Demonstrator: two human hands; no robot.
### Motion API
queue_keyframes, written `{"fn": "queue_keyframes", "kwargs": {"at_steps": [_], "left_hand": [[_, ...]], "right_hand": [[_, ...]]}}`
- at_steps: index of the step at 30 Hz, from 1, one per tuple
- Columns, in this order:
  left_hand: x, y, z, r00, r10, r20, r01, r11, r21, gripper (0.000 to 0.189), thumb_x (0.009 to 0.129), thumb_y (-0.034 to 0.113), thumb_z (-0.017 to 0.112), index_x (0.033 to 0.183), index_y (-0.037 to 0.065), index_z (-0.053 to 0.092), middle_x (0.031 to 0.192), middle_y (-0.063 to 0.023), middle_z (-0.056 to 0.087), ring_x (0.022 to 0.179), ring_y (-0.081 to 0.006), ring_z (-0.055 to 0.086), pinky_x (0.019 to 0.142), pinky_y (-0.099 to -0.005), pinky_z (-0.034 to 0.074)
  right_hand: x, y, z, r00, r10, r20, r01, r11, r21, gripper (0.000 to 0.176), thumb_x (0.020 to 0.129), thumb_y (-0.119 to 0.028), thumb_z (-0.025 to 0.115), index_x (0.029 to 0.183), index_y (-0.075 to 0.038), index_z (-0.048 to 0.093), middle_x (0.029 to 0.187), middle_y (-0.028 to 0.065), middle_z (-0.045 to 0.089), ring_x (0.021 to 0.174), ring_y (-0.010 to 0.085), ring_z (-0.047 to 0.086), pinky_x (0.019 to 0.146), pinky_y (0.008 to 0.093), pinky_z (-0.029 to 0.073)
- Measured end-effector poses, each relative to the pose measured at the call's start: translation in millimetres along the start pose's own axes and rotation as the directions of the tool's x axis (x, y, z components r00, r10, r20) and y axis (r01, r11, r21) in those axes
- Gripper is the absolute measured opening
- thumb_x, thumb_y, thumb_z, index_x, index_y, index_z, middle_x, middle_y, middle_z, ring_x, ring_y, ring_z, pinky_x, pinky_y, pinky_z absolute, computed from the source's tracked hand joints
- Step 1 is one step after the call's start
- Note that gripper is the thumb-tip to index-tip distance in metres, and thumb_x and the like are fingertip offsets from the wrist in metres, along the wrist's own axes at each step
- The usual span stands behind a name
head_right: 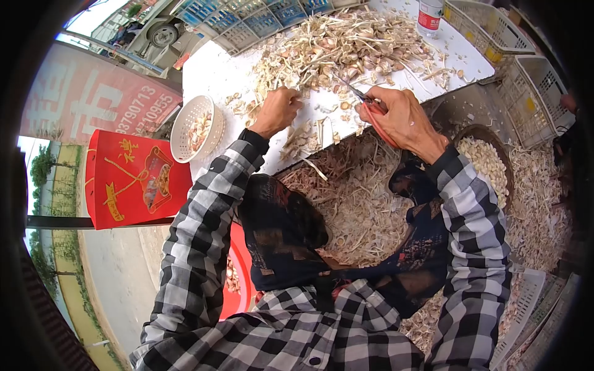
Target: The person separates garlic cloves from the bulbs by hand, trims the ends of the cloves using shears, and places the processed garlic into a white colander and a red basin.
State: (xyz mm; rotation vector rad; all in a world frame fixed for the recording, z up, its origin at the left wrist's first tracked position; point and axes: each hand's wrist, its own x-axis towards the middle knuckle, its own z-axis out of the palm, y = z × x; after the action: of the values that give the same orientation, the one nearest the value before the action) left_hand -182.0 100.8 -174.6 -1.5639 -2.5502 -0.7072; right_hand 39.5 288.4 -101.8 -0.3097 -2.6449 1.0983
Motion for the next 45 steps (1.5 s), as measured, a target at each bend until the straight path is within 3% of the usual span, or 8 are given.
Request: {"fn": "queue_keyframes", "kwargs": {"at_steps": [12, 14, 16, 18, 24, 34, 37, 45], "left_hand": [[-10, -20, 5, 0.997, 0.057, 0.056, -0.060, 0.996, 0.064, 0.011, 0.066, 0.002, 0.060, 0.075, -0.004, 0.064, 0.076, -0.0215, 0.062, 0.071, -0.0344, 0.061, 0.067, -0.0398, 0.050], [-18, -18, -11, 0.969, -0.164, 0.185, 0.189, 0.974, -0.124, 0.023, 0.069, -0.001, 0.057, 0.090, -0.007, 0.064, 0.078, -0.0202, 0.065, 0.077, -0.0275, 0.065, 0.070, -0.0345, 0.051], [-28, -10, -28, 0.849, -0.423, 0.316, 0.528, 0.696, -0.488, 0.021, 0.078, -0.002, 0.057, 0.097, -0.009, 0.063, 0.088, -0.0172, 0.066, 0.083, -0.0241, 0.066, 0.074, -0.0313, 0.053], [-38, -10, -31, 0.806, -0.449, 0.385, 0.525, 0.243, -0.816, 0.020, 0.084, -0.001, 0.059, 0.102, -0.010, 0.060, 0.098, -0.0154, 0.064, 0.088, -0.0240, 0.066, 0.080, -0.0295, 0.055], [-35, 35, -64, 0.812, -0.247, 0.528, 0.472, -0.254, -0.844, 0.032, 0.090, 0.001, 0.053, 0.119, -0.009, 0.047, 0.112, -0.0148, 0.058, 0.107, -0.0246, 0.059, 0.095, -0.0256, 0.050], [-28, 62, -69, 0.795, -0.266, 0.545, 0.401, -0.443, -0.802, 0.026, 0.090, -0.002, 0.050, 0.115, -0.008, 0.051, 0.110, -0.0144, 0.059, 0.095, -0.0178, 0.060, 0.087, -0.0233, 0.053], [-26, 69, -71, 0.690, -0.437, 0.577, 0.349, -0.497, -0.794, 0.023, 0.090, -0.003, 0.050, 0.112, -0.008, 0.051, 0.106, -0.0138, 0.058, 0.096, -0.0199, 0.060, 0.088, -0.0251, 0.053], [-27, 72, -68, 0.759, -0.321, 0.566, 0.293, -0.608, -0.738, 0.018, 0.088, -0.006, 0.051, 0.105, -0.011, 0.045, 0.105, -0.0167, 0.055, 0.103, -0.0305, 0.059, 0.097, -0.0308, 0.050]], "right_hand": [[0, -1, 2, 0.999, -0.031, 0.025, 0.033, 0.997, -0.070, 0.029, 0.083, -0.028, 0.064, 0.081, 0.000, 0.061, 0.051, 0.0089, 0.044, 0.047, 0.0143, 0.037, 0.046, 0.0334, 0.033], [-1, 1, 3, 0.998, -0.026, 0.048, 0.029, 0.998, -0.062, 0.029, 0.085, -0.030, 0.064, 0.086, -0.001, 0.062, 0.051, 0.0048, 0.040, 0.047, 0.0124, 0.034, 0.046, 0.0326, 0.030], [-2, 5, 6, 0.998, -0.017, 0.068, 0.021, 0.998, -0.059, 0.030, 0.086, -0.032, 0.064, 0.090, -0.002, 0.063, 0.051, 0.0008, 0.036, 0.048, 0.0105, 0.031, 0.046, 0.0317, 0.028], [-3, 2, 11, 0.997, -0.033, 0.067, 0.036, 0.998, -0.045, 0.032, 0.084, -0.032, 0.065, 0.092, -0.001, 0.062, 0.052, 0.0018, 0.037, 0.049, 0.0117, 0.031, 0.047, 0.0314, 0.029], [-2, -9, 32, 0.977, -0.212, -0.004, 0.211, 0.976, -0.046, 0.035, 0.080, -0.034, 0.067, 0.099, -0.004, 0.062, 0.071, 0.0118, 0.053, 0.066, 0.0273, 0.055, 0.059, 0.0398, 0.044], [3, -28, 36, 0.970, -0.243, -0.017, 0.238, 0.962, -0.135, 0.030, 0.082, -0.031, 0.065, 0.099, -0.006, 0.061, 0.070, 0.0125, 0.053, 0.064, 0.0299, 0.056, 0.056, 0.0415, 0.044], [3, -31, 37, 0.971, -0.239, -0.033, 0.231, 0.961, -0.153, 0.028, 0.082, -0.030, 0.065, 0.099, -0.007, 0.061, 0.070, 0.0123, 0.053, 0.064, 0.0297, 0.056, 0.055, 0.0419, 0.044], [5, -34, 43, 0.981, -0.191, -0.037, 0.183, 0.969, -0.164, 0.025, 0.083, -0.027, 0.063, 0.097, -0.007, 0.061, 0.071, 0.0140, 0.055, 0.062, 0.0308, 0.058, 0.054, 0.0418, 0.044]]}}
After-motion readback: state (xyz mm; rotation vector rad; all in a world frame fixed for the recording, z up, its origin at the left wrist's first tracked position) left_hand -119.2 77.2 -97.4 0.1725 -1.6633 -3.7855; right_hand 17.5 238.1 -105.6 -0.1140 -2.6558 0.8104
